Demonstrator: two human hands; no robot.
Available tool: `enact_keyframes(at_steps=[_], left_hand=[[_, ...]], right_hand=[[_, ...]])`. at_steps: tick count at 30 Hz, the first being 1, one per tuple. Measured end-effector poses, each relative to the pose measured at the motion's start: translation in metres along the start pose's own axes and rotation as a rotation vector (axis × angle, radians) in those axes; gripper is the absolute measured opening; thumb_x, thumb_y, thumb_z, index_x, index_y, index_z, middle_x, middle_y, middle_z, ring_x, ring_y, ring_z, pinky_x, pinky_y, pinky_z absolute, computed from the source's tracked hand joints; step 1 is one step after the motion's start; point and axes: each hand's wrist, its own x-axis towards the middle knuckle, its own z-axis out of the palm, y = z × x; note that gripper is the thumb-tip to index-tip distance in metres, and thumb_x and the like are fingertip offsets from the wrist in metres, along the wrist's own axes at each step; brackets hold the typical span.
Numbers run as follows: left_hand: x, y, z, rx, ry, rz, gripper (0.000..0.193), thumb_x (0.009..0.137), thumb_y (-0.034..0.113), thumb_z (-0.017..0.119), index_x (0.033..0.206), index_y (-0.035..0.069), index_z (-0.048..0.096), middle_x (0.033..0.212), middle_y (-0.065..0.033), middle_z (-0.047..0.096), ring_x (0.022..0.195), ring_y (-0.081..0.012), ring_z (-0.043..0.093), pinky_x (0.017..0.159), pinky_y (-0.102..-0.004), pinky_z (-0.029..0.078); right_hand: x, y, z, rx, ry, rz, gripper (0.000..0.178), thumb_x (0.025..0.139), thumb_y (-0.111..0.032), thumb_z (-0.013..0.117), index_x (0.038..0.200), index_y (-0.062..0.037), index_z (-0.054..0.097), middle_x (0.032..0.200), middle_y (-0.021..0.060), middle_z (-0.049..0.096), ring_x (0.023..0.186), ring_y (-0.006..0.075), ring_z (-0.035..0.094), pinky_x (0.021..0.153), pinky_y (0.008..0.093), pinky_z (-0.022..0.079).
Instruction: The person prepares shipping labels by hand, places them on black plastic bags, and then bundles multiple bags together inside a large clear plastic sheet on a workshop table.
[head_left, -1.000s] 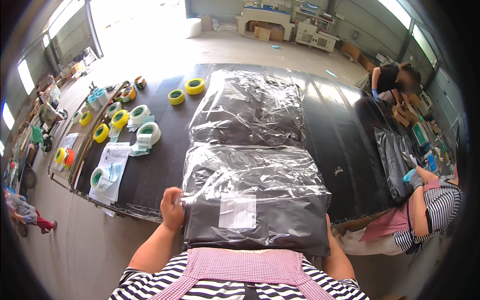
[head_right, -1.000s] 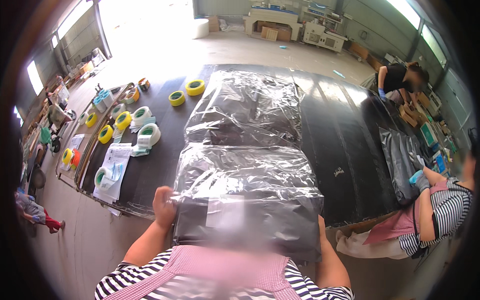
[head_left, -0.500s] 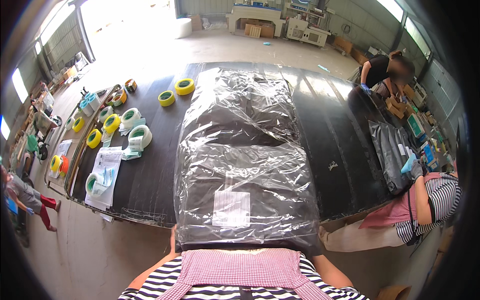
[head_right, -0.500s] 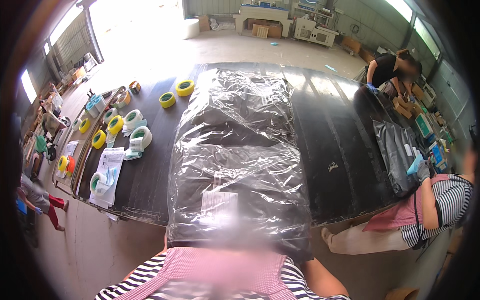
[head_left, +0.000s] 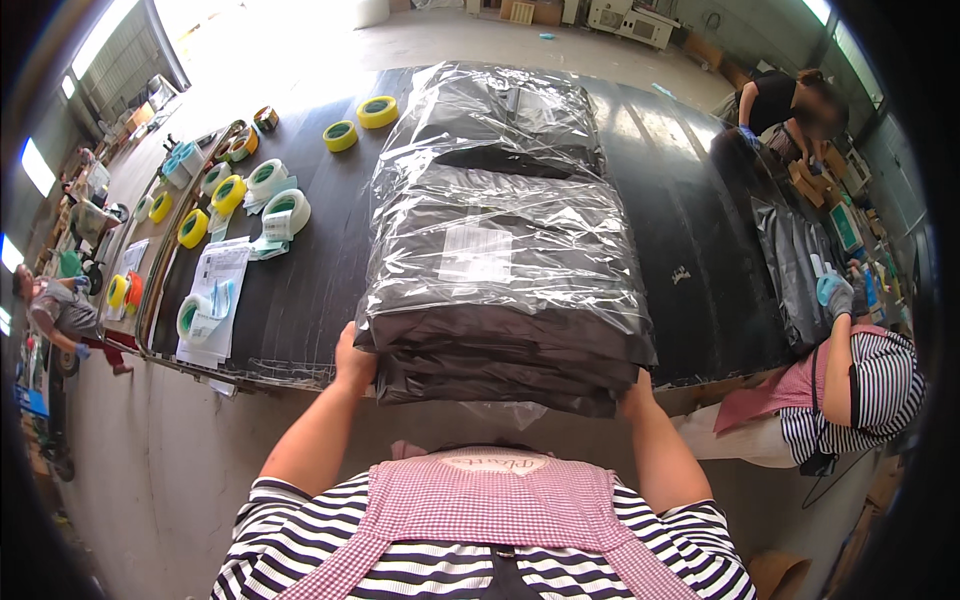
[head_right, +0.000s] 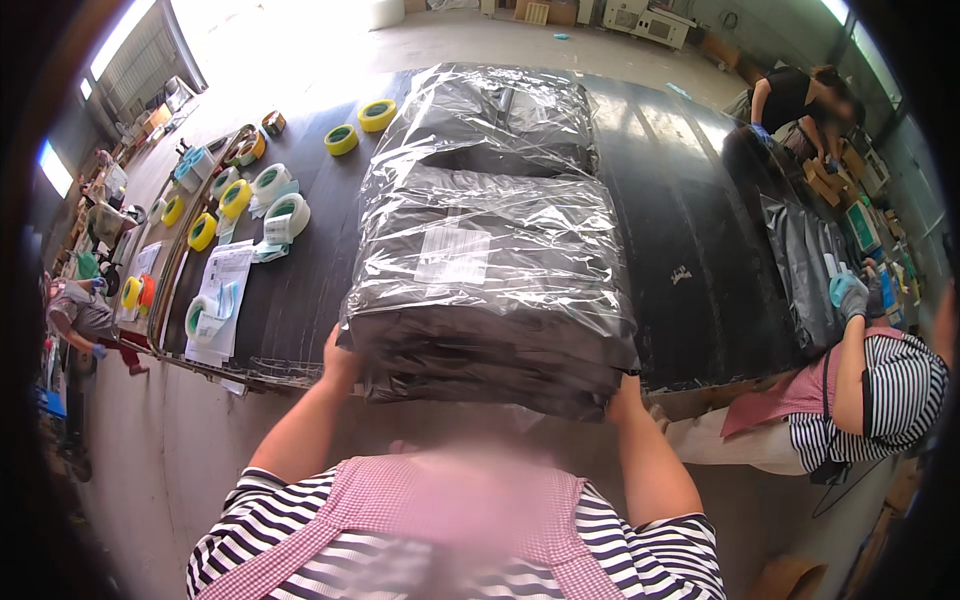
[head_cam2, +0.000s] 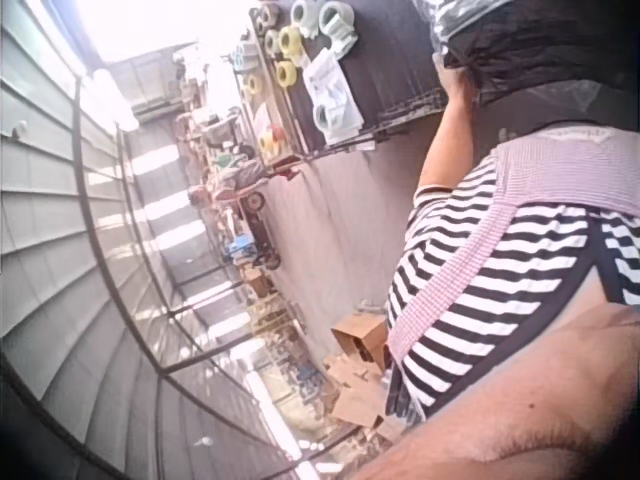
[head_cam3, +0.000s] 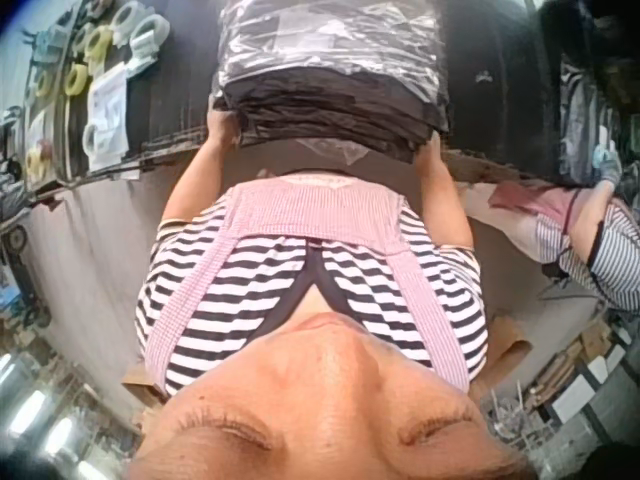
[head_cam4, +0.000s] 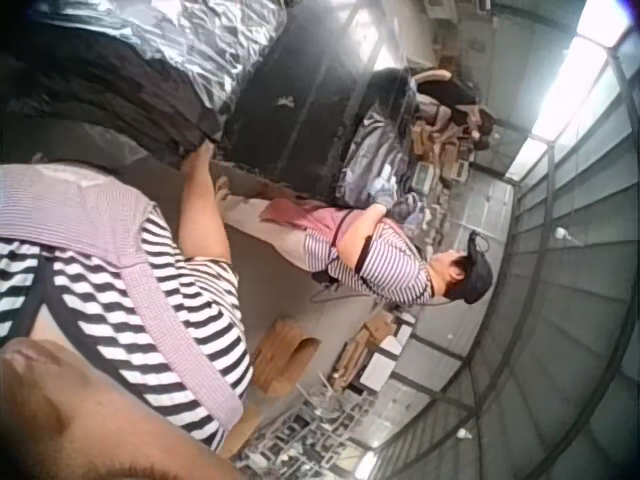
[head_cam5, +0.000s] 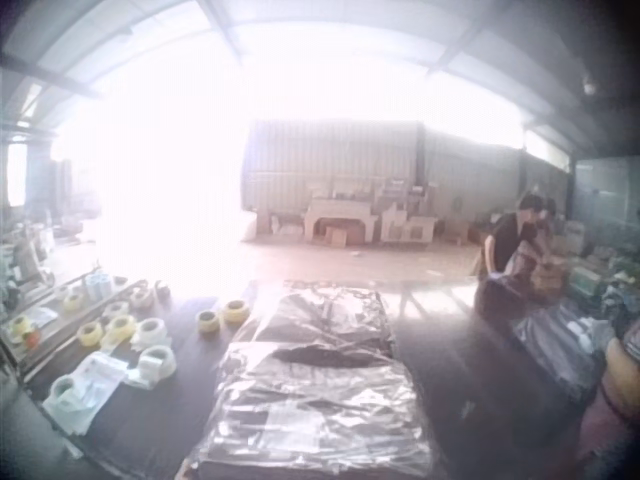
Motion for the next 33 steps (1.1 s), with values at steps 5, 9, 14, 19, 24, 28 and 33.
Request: enact_keyframes(at_steps=[5, 9, 14, 19, 24, 28, 33], left_hand=[[-0.04, 0.001, 0.008, -0.056, -0.021, -0.271, 0.04, 0.097, 0.024, 0.056, 0.131, 0.006, 0.045, 0.106, -0.0175, 0.065, 0.103, -0.0297, 0.063, 0.088, -0.0382, 0.049], [-0.04, 0.035, -0.009, -0.468, -0.298, -0.511, 0.043, 0.097, 0.026, 0.056, 0.134, 0.007, 0.043, 0.11, -0.0113, 0.066, 0.096, -0.0252, 0.066, 0.085, -0.0384, 0.053], [-0.017, 0.044, -0.001, -0.886, -0.298, -0.757, 0.033, 0.1, 0.03, 0.051, 0.126, 0.009, 0.057, 0.118, -0.0084, 0.066, 0.102, -0.0254, 0.066, 0.091, -0.0441, 0.054], [0.003, 0.025, 0.036, -1.313, -0.288, -0.564, 0.038, 0.104, 0.03, 0.046, 0.129, 0.002, 0.055, 0.126, -0.0142, 0.062, 0.113, -0.028, 0.061, 0.098, -0.0465, 0.051], [0.042, -0.022, 0.062, -1.542, -0.14, -0.225, 0.045, 0.1, 0.031, 0.055, 0.13, -0.002, 0.052, 0.127, -0.0154, 0.061, 0.112, -0.029, 0.062, 0.097, -0.0433, 0.051], [0.043, -0.065, 0.021, -0.626, 0.147, -0.298, 0.008, 0.091, 0.007, 0.066, 0.097, 0.005, 0.062, 0.088, -0.006, 0.067, 0.076, -0.0166, 0.063, 0.062, -0.0334, 0.051], [-0.003, 0.045, 0.001, -0.486, -0.24, -0.585, 0.009, 0.09, 0.005, 0.063, 0.087, 0.01, 0.056, 0.077, -0.0006, 0.058, 0.063, -0.0108, 0.052, 0.055, -0.026, 0.041]], right_hand=[[-0.026, 0.038, -0.021, 0.303, -0.276, 0.1, 0.047, 0.096, -0.037, 0.052, 0.135, -0.0099, 0.053, 0.129, 0.0077, 0.062, 0.121, 0.0227, 0.058, 0.099, 0.0409, 0.049], [-0.085, 0.039, -0.017, 0.485, -0.551, 0.222, 0.057, 0.096, -0.046, 0.052, 0.14, -0.0097, 0.049, 0.137, 0.0087, 0.057, 0.13, 0.0275, 0.051, 0.108, 0.0446, 0.042], [-0.071, 0.075, 0.031, 0.824, -1.011, 0.351, 0.062, 0.092, -0.045, 0.065, 0.141, -0.0107, 0.048, 0.141, 0.0077, 0.053, 0.131, 0.029, 0.048, 0.109, 0.0473, 0.039], [-0.017, 0.139, 0.074, 0.265, -0.775, 0.234, 0.062, 0.092, -0.044, 0.065, 0.141, -0.0111, 0.048, 0.141, 0.0071, 0.053, 0.13, 0.0263, 0.049, 0.11, 0.0463, 0.039], [-0.061, 0.044, 0.193, 0.807, -0.779, 0.203, 0.059, 0.094, -0.043, 0.063, 0.14, -0.0092, 0.049, 0.142, 0.0083, 0.053, 0.13, 0.0273, 0.05, 0.111, 0.048, 0.038], [-0.057, 0.025, 0.223, 0.861, -0.69, 0.16, 0.052, 0.096, -0.035, 0.062, 0.138, -0.0072, 0.05, 0.14, 0.0094, 0.054, 0.129, 0.0286, 0.05, 0.111, 0.0479, 0.038], [0.003, 0.039, 0.222, 0.806, -0.512, 0.021, 0.042, 0.094, -0.021, 0.06, 0.134, -0.0065, 0.054, 0.138, 0.0108, 0.056, 0.127, 0.03, 0.051, 0.11, 0.0483, 0.039]])
